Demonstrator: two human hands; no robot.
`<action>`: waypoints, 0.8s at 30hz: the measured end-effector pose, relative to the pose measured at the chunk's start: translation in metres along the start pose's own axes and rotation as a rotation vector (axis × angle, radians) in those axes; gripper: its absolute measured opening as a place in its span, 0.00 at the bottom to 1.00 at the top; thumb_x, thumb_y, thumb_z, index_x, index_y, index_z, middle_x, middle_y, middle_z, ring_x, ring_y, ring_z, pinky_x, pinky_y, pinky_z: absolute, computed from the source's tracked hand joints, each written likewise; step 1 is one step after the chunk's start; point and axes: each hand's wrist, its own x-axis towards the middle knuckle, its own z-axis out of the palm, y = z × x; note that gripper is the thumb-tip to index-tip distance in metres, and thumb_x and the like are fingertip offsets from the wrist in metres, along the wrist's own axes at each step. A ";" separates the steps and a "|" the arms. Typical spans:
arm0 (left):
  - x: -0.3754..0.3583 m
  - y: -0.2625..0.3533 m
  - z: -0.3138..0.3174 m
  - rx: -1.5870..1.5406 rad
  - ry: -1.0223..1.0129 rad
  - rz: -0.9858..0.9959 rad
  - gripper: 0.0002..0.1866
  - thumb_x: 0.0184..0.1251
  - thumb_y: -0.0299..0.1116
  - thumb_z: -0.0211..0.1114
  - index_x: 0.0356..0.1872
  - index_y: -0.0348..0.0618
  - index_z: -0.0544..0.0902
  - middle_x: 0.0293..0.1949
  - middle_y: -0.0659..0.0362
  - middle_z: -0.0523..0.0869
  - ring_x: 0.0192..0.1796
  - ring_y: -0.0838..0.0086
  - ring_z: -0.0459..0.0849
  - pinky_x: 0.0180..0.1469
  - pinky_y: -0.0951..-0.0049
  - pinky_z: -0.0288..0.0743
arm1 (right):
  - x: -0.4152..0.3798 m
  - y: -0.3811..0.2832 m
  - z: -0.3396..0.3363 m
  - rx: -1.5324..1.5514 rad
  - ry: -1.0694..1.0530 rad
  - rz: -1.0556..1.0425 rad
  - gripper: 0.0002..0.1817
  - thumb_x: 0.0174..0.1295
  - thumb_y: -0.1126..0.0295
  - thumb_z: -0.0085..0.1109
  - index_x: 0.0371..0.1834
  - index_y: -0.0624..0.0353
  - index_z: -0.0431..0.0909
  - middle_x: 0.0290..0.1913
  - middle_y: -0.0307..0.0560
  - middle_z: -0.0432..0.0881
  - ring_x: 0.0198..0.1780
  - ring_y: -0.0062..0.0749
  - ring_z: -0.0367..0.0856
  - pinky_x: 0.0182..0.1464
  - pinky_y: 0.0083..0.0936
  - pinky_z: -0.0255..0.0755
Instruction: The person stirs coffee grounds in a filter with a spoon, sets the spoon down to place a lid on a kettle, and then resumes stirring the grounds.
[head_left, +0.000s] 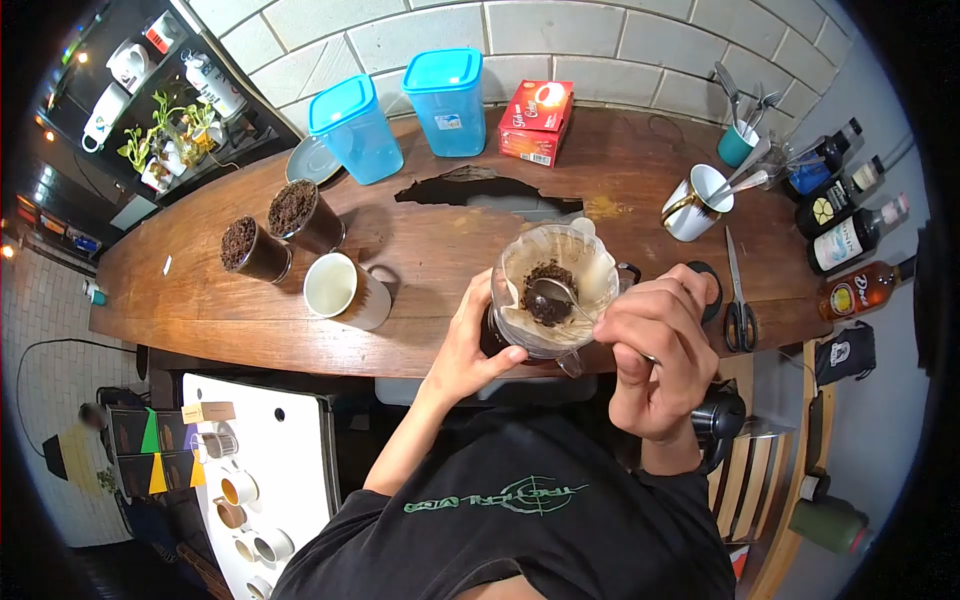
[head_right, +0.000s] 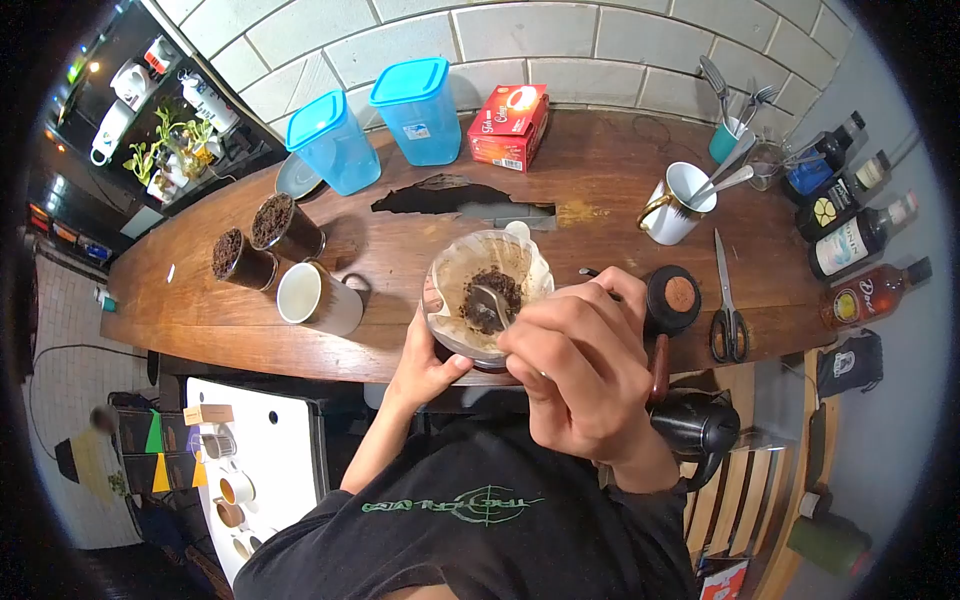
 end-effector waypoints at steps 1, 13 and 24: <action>0.001 -0.001 0.000 -0.008 -0.010 0.002 0.47 0.59 0.53 0.74 0.73 0.39 0.64 0.72 0.41 0.68 0.76 0.46 0.65 0.75 0.51 0.59 | 0.000 -0.001 -0.001 0.036 0.011 -0.009 0.04 0.66 0.69 0.63 0.38 0.57 0.80 0.35 0.41 0.82 0.34 0.37 0.81 0.46 0.40 0.65; 0.000 -0.001 0.000 -0.011 -0.008 -0.012 0.47 0.59 0.52 0.74 0.73 0.39 0.63 0.72 0.40 0.68 0.76 0.46 0.65 0.75 0.51 0.59 | 0.000 -0.003 0.002 0.014 0.008 -0.012 0.04 0.65 0.74 0.63 0.40 0.58 0.79 0.36 0.42 0.83 0.34 0.35 0.81 0.46 0.40 0.64; -0.001 -0.005 0.000 0.008 0.000 -0.031 0.49 0.58 0.53 0.74 0.74 0.39 0.62 0.73 0.41 0.67 0.75 0.46 0.66 0.75 0.52 0.60 | 0.000 0.001 0.000 0.023 0.035 -0.007 0.03 0.67 0.75 0.60 0.41 0.59 0.78 0.35 0.42 0.83 0.33 0.36 0.81 0.47 0.39 0.65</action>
